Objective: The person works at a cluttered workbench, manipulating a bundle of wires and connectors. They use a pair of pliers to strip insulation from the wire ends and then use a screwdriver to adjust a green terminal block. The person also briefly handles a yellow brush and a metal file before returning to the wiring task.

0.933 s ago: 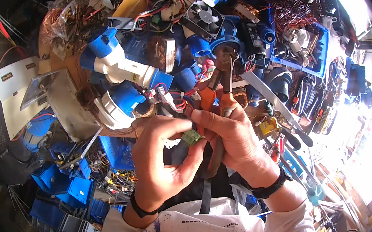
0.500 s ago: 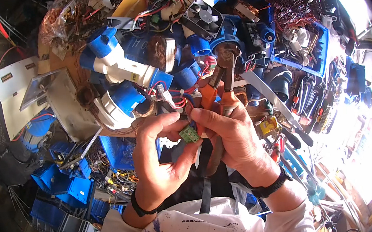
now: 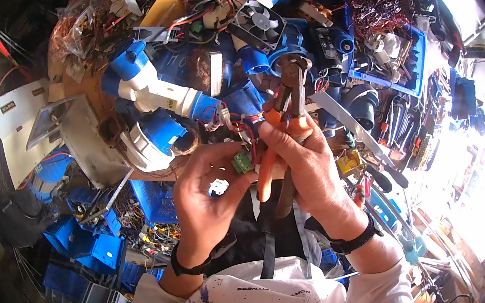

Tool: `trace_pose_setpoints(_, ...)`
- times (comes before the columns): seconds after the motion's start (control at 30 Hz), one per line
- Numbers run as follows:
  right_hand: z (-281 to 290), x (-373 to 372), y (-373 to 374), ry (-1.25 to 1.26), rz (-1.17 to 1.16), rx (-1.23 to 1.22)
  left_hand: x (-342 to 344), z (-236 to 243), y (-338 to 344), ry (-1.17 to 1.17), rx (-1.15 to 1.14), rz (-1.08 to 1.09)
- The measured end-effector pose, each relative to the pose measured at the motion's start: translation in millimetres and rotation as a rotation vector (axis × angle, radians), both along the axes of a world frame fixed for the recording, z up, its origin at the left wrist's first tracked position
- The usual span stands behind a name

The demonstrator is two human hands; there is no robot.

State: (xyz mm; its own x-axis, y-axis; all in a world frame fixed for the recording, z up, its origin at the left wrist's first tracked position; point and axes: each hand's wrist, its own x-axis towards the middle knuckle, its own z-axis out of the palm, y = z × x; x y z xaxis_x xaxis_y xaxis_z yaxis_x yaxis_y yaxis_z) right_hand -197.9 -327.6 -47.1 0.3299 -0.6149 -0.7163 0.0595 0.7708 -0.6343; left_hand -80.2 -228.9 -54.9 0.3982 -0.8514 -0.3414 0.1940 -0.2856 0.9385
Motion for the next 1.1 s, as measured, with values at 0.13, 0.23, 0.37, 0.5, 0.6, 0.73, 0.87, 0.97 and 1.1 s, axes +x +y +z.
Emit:
trace_pose_setpoints(0.13, -10.6, -16.3, -1.3, 0.067, 0.006, -0.196, -2.7, -9.4, 0.5, 0.386, 0.084, 0.11)
trace_pose_setpoints(0.23, -23.3, -34.3, -0.6, 0.163, -0.07, -0.244, -2.3, -9.9, 1.8, 0.502, 0.132, 0.188)
trace_pose_setpoints(0.37, -62.6, -56.8, 12.5, 0.295, -0.228, -0.272, -6.0, -16.4, -0.6, 0.603, 0.123, 0.232)
trace_pose_setpoints(0.5, -110.9, -80.8, 36.6, 0.424, -0.171, -0.322, -8.5, -15.3, -3.9, 0.702, 0.136, 0.222)
trace_pose_setpoints(0.6, -112.9, -75.5, 38.5, 0.521, -0.132, -0.387, -10.5, -16.5, -3.7, 0.771, 0.078, 0.281)
trace_pose_setpoints(0.73, -132.1, -74.1, 42.9, 0.524, -0.228, -0.397, -6.7, -18.9, 4.8, 0.884, -0.024, 0.31)
trace_pose_setpoints(0.87, -128.9, -83.4, 60.2, 0.504, -0.319, -0.446, -2.0, -17.7, 6.1, 0.764, -0.033, 0.222)
trace_pose_setpoints(0.97, -131.0, -98.9, 73.9, 0.502, -0.369, -0.424, -4.3, -18.8, 5.6, 0.725, -0.019, 0.211)
trace_pose_setpoints(1.1, -153.8, -121.7, 96.9, 0.612, -0.455, -0.309, -12.8, -14.1, -0.9, 0.663, 0.024, 0.208)
